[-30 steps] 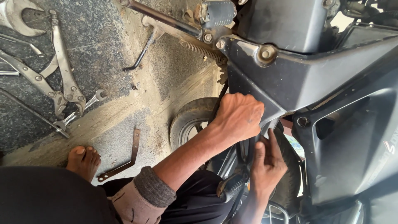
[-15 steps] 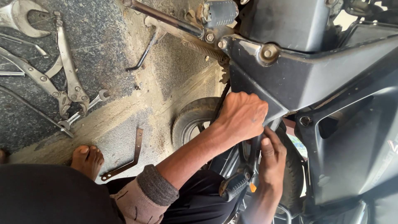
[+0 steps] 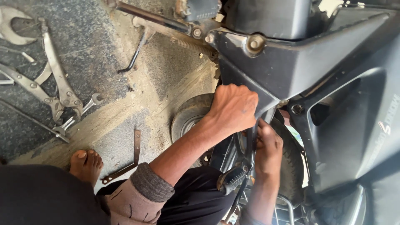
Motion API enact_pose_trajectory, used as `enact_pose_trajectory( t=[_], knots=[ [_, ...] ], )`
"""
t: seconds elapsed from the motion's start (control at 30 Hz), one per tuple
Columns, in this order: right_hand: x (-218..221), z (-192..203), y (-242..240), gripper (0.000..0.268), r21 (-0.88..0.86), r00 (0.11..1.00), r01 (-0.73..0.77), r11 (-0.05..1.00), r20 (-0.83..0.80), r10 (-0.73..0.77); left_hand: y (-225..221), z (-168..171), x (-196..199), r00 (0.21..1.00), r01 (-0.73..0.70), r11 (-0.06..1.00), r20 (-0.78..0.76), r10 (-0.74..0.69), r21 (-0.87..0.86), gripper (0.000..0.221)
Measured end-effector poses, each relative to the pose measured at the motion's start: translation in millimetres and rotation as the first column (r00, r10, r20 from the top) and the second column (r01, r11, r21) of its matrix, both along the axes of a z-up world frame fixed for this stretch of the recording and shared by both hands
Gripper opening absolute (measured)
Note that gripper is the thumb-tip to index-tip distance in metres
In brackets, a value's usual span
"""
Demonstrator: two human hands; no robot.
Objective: The person crouches beside a scooter and works on its lower body panel, using their fingers to loosen and remove fasteners from the panel edge near the footrest and wheel. They hold the panel steady with one hand while turning the fasteners with the other, continuing this work throughout the clip.
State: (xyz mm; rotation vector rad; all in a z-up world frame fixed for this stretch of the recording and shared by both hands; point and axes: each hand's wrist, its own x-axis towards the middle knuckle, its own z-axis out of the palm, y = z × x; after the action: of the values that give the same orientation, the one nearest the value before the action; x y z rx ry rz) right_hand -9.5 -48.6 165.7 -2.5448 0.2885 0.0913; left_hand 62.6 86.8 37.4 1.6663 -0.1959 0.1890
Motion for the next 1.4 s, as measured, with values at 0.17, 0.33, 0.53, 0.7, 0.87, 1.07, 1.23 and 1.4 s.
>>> enact_pose_trajectory(
  t=[0.17,0.33,0.53,0.7,0.87,1.07,1.23,1.4],
  knots=[
    [-5,-13,-8,0.062,-0.123,0.986,0.046,0.991,0.162,-0.025,19,5,-4,1.000,-0.013,0.996,0.012,0.015,-0.092,0.013],
    [-3,-5,-5,0.056,-0.205,0.994,0.020,0.979,0.109,0.003,19,5,-3,1.000,0.003,0.994,-0.003,-0.003,-0.113,0.009],
    [-3,-2,-2,0.061,-0.105,0.998,-0.051,0.993,0.033,0.055,19,3,-3,0.994,0.102,0.993,-0.031,-0.104,-0.057,0.007],
    [-4,-6,5,0.056,-0.026,0.996,-0.049,0.998,0.070,0.050,19,3,-3,1.000,0.013,0.995,-0.007,-0.014,-0.101,0.008],
    [-7,-8,0,0.054,-0.132,0.995,0.010,0.991,0.099,0.004,11,0,-2,0.999,0.032,0.993,-0.001,-0.032,-0.114,0.007],
    [-4,-5,8,0.055,-0.199,0.998,-0.038,0.979,0.039,0.047,7,0,0,0.999,0.049,0.996,-0.007,-0.049,-0.079,0.005],
    [-2,0,7,0.062,-0.209,0.992,-0.124,0.970,-0.037,0.119,11,0,-2,0.999,0.042,0.997,-0.001,-0.042,-0.066,0.007],
    [-1,2,5,0.063,-0.201,0.988,-0.153,0.968,-0.043,0.147,13,-2,-8,0.997,-0.038,0.988,0.054,0.046,-0.146,0.005]
  ],
)
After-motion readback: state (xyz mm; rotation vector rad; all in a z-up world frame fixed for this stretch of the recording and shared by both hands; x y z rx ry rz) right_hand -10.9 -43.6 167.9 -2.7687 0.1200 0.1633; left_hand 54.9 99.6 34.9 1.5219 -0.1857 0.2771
